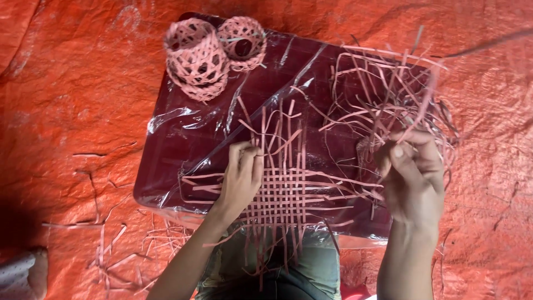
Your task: Weaving a flat square base for a basket using thin pink plastic strips on a small table.
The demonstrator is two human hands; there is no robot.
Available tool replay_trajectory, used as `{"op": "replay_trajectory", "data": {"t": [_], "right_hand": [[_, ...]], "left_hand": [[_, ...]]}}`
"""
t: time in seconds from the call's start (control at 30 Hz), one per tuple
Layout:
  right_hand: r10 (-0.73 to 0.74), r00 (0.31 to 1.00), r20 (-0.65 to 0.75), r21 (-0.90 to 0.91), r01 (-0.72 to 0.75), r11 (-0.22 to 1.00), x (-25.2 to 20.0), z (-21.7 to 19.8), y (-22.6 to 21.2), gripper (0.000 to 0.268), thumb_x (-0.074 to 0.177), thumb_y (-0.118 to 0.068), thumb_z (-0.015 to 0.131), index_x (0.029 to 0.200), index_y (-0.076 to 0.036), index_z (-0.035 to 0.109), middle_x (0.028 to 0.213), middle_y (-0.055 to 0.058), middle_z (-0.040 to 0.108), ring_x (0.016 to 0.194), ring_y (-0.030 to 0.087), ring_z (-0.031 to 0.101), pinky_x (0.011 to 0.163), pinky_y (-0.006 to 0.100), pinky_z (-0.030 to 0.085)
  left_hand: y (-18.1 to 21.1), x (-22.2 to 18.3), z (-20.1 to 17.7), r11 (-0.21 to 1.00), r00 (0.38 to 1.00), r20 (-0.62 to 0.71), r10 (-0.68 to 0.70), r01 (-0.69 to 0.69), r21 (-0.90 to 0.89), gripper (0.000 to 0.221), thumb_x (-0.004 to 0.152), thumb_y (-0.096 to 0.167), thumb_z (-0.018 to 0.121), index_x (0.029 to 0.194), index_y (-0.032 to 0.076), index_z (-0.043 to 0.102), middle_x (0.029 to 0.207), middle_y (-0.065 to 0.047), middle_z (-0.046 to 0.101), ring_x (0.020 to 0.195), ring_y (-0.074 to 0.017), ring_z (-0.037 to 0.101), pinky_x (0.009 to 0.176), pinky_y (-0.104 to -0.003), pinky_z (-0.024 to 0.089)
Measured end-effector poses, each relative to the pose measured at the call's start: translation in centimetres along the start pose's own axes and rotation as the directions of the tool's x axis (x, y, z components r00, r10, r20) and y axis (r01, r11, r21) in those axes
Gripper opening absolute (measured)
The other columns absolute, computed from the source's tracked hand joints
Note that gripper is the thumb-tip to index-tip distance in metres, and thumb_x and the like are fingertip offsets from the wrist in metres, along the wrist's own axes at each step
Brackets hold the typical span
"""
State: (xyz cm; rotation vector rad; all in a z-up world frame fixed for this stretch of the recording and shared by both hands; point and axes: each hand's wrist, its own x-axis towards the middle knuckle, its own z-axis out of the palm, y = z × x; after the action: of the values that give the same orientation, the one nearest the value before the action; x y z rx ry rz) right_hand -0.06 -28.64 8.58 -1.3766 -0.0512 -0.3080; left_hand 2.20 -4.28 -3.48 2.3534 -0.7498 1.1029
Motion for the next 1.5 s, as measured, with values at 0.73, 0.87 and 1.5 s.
{"op": "replay_trajectory", "data": {"t": [0.73, 0.87, 1.5], "right_hand": [[0.373, 0.870, 0.323, -0.179, -0.331, 0.926, -1.6, 10.2, 3.1, 0.022, 0.086, 0.003, 0.038, 0.102, 0.002, 0.051, 0.076, 0.025, 0.066, 0.030, 0.012, 0.052, 0.021, 0.015, 0.032], [0.468, 0.835, 0.288, -0.253, -0.405, 0.878, -1.4, 11.1, 3.6, 0.023, 0.084, 0.001, 0.036, 0.105, 0.006, 0.045, 0.091, 0.031, 0.060, 0.042, 0.019, 0.060, 0.022, 0.016, 0.035], [0.000, 0.943, 0.334, -0.815, 0.289, 0.502, -5.6, 4.6, -1.6, 0.014, 0.091, -0.006, 0.039, 0.099, -0.004, 0.051, 0.078, 0.002, 0.069, 0.031, 0.004, 0.064, 0.015, 0.008, 0.032]], "left_hand": [[0.5, 0.4, -0.8, 0.846, 0.931, 0.069, -0.360, 0.357, -0.396, 0.020, 0.075, -0.010, 0.052, 0.090, 0.002, 0.052, 0.089, -0.008, 0.041, 0.081, -0.0241, 0.061, 0.072, -0.039, 0.055], [0.4, -0.4, -0.1, 0.843, 0.921, 0.021, -0.390, 0.366, -0.394, 0.021, 0.077, -0.009, 0.052, 0.094, 0.003, 0.051, 0.088, -0.007, 0.041, 0.080, -0.0230, 0.062, 0.071, -0.036, 0.054], [0.8, 2.3, -4.0, 0.841, 0.836, -0.147, -0.528, 0.490, -0.230, 0.085, 0.079, 0.056, 0.053, 0.139, 0.008, 0.015, 0.136, -0.014, 0.023, 0.125, -0.0231, 0.026, 0.107, -0.043, 0.030]]}}
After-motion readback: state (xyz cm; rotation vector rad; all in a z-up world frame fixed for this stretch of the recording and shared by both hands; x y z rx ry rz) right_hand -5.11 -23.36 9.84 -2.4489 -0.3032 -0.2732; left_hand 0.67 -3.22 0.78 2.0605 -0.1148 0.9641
